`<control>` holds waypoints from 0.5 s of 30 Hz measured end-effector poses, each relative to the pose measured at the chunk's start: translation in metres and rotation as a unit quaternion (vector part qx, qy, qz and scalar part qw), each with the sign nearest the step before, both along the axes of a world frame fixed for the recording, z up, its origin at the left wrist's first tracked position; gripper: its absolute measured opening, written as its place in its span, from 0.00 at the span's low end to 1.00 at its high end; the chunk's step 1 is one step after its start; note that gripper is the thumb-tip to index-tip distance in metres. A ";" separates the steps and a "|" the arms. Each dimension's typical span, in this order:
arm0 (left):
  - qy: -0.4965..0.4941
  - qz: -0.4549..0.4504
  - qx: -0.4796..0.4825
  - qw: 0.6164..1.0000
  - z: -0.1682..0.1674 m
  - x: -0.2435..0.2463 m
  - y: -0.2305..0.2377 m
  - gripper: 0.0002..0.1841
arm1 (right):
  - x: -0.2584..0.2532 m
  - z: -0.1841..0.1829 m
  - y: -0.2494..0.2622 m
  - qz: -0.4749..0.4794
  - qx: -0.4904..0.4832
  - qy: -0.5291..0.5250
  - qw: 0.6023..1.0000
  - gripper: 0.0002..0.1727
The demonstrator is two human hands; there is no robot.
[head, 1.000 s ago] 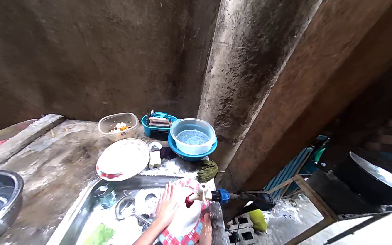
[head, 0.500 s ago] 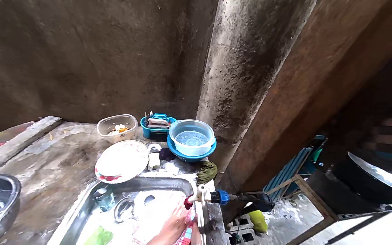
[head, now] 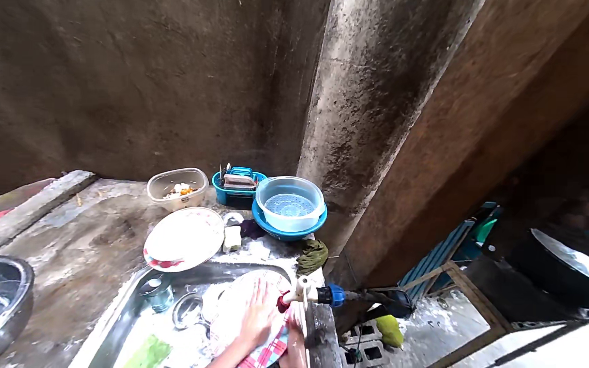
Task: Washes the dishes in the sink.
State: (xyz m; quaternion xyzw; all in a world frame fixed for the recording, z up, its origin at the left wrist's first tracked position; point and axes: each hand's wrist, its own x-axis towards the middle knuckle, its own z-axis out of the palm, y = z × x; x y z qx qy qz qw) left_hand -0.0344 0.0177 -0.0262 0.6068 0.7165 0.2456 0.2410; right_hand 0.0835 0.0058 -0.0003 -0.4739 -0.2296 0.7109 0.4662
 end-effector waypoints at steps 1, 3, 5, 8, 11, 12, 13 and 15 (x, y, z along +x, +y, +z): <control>-0.031 0.004 -0.007 1.000 0.003 0.009 -0.003 0.38 | -0.002 -0.001 0.001 -0.011 0.004 -0.029 1.000 0.22; -0.091 -0.079 -0.011 0.993 0.014 0.019 -0.027 0.32 | 0.004 0.002 0.005 -0.028 0.039 -0.074 0.996 0.19; -0.058 -0.202 0.058 0.976 -0.001 0.013 -0.054 0.27 | 0.017 0.013 0.009 -0.043 0.060 -0.119 0.990 0.18; -0.006 -0.219 0.115 0.969 -0.041 -0.019 -0.075 0.28 | 0.038 0.035 0.007 -0.045 0.092 -0.176 0.979 0.21; -0.094 -0.005 0.091 0.991 -0.055 -0.035 -0.060 0.36 | 0.045 0.043 -0.005 -0.060 0.110 -0.177 0.976 0.22; -0.177 0.076 0.108 0.975 -0.048 -0.035 -0.049 0.40 | 0.045 0.039 -0.008 -0.068 0.102 -0.163 0.979 0.23; -0.271 0.141 0.117 0.945 -0.035 -0.037 -0.038 0.42 | 0.043 0.030 -0.010 -0.077 0.088 -0.140 0.983 0.25; -0.394 0.230 0.118 0.882 -0.001 -0.042 -0.025 0.33 | 0.035 0.007 -0.008 -0.086 0.061 -0.058 0.993 0.28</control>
